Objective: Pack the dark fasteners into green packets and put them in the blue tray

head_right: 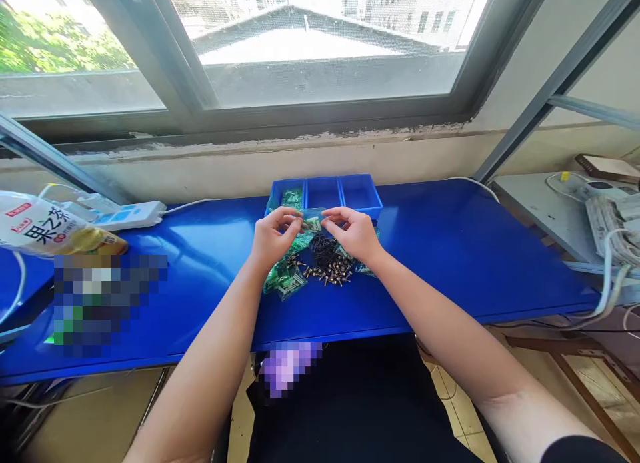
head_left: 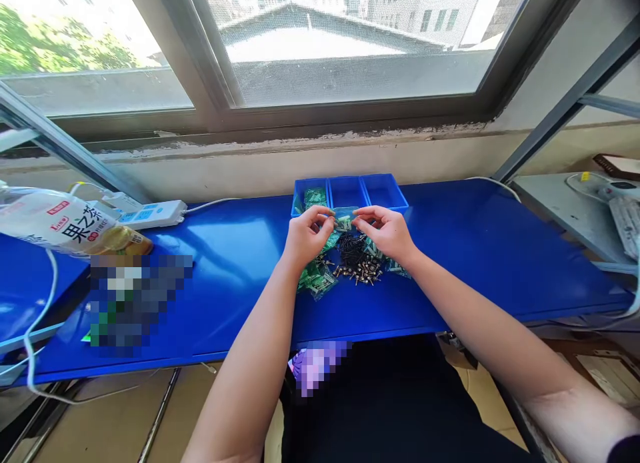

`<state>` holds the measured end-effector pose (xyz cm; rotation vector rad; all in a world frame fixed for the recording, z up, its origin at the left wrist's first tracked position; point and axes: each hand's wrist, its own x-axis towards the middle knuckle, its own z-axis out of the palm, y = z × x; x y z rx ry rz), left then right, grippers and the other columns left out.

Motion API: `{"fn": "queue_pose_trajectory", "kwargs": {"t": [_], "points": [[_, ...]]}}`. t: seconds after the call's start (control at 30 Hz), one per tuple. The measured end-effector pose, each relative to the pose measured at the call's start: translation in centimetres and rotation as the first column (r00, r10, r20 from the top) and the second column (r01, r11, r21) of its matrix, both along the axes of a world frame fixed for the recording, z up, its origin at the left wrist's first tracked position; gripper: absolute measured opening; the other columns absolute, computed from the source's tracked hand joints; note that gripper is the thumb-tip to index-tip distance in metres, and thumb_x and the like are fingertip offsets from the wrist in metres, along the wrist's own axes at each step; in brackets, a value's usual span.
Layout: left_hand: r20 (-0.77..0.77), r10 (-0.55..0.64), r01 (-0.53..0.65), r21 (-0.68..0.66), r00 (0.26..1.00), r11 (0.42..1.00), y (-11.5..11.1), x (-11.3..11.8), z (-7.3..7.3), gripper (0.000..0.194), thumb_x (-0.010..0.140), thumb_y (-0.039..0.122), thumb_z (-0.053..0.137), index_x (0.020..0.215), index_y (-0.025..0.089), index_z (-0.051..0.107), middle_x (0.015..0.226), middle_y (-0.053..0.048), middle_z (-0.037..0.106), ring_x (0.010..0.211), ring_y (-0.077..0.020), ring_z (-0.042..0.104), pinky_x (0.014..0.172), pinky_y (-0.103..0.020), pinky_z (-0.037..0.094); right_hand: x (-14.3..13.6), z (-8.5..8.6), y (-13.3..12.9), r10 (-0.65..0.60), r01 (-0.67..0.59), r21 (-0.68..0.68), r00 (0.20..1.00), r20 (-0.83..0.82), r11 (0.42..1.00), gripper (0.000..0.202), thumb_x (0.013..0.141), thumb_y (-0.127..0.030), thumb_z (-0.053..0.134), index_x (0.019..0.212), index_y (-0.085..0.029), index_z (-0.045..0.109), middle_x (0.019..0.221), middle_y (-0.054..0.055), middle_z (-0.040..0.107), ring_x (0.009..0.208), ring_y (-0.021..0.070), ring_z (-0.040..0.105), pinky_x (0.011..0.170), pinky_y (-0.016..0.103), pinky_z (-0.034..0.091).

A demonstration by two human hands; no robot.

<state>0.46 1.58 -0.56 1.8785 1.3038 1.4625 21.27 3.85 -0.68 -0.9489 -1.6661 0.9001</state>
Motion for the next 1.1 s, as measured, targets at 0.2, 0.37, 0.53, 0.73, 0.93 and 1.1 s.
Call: {"fn": "queue_pose_trajectory", "kwargs": {"t": [0.2, 0.37, 0.53, 0.73, 0.93, 1.1], "points": [[-0.021, 0.014, -0.014, 0.022, 1.000, 1.000, 0.07, -0.01, -0.04, 0.010, 0.089, 0.028, 0.066, 0.094, 0.020, 0.069, 0.073, -0.001, 0.072, 0.059, -0.0114, 0.065, 0.054, -0.024, 0.049, -0.10, -0.08, -0.12, -0.029, 0.028, 0.033, 0.999, 0.028, 0.999, 0.026, 0.084, -0.042, 0.074, 0.098, -0.020, 0.076, 0.091, 0.007, 0.077, 0.079, 0.0204, 0.070, 0.065, 0.033, 0.053], [-0.055, 0.039, -0.034, 0.086, 0.998, 0.996, 0.12, -0.06, 0.24, 0.011, 0.090, 0.028, 0.065, 0.094, 0.021, 0.073, 0.087, -0.002, 0.074, 0.056, -0.0083, 0.057, 0.050, -0.023, 0.044, 0.00, -0.03, -0.11, -0.076, 0.071, 0.094, 0.996, 0.052, 0.993, 0.026, 0.085, -0.044, 0.073, 0.095, -0.021, 0.077, 0.090, 0.006, 0.074, 0.077, 0.0187, 0.066, 0.061, 0.031, 0.051], [-0.076, 0.039, -0.026, 0.159, 0.996, 0.987, 0.19, -0.10, 0.67, 0.010, 0.088, 0.025, 0.067, 0.093, 0.022, 0.075, 0.092, -0.005, 0.071, 0.074, -0.0127, 0.063, 0.055, -0.023, 0.049, -0.01, -0.14, 0.07, -0.048, 0.048, 0.027, 0.999, 0.000, 0.998, 0.027, 0.084, -0.044, 0.074, 0.096, -0.021, 0.077, 0.078, 0.004, 0.073, 0.070, 0.0183, 0.067, 0.064, 0.033, 0.053], [-0.056, 0.057, -0.050, 0.111, 0.997, 0.993, 0.00, -0.08, 0.62, 0.014, 0.087, 0.027, 0.068, 0.097, 0.023, 0.077, 0.073, 0.000, 0.069, 0.061, -0.0111, 0.061, 0.057, -0.025, 0.050, 0.16, 0.01, -0.20, -0.003, 0.003, -0.011, 1.000, -0.020, 1.000, 0.031, 0.087, -0.047, 0.070, 0.099, -0.020, 0.078, 0.090, 0.007, 0.078, 0.077, 0.0212, 0.071, 0.071, 0.036, 0.057], [0.013, -0.027, 0.026, 0.060, 1.000, 0.998, -0.45, -0.13, 0.75, 0.024, 0.091, 0.020, 0.053, 0.096, 0.021, 0.076, 0.077, -0.001, 0.073, 0.064, -0.0123, 0.065, 0.060, -0.027, 0.053, 0.14, 0.46, -0.46, -0.063, 0.063, 0.042, 0.998, 0.006, 0.997, 0.032, 0.088, -0.050, 0.068, 0.093, -0.020, 0.079, 0.087, 0.007, 0.077, 0.074, 0.0204, 0.069, 0.064, 0.034, 0.055], [0.005, 0.013, -0.014, 0.087, 1.000, 0.996, -0.19, 0.21, 0.53, 0.014, 0.086, 0.021, 0.063, 0.094, 0.021, 0.073, 0.085, -0.003, 0.076, 0.074, -0.0144, 0.071, 0.064, -0.027, 0.055, -0.17, 0.30, -0.37, -0.058, 0.056, 0.097, 0.998, 0.020, 0.994, 0.021, 0.082, -0.040, 0.075, 0.092, -0.021, 0.072, 0.089, 0.006, 0.075, 0.081, 0.0196, 0.070, 0.066, 0.032, 0.054]]}}
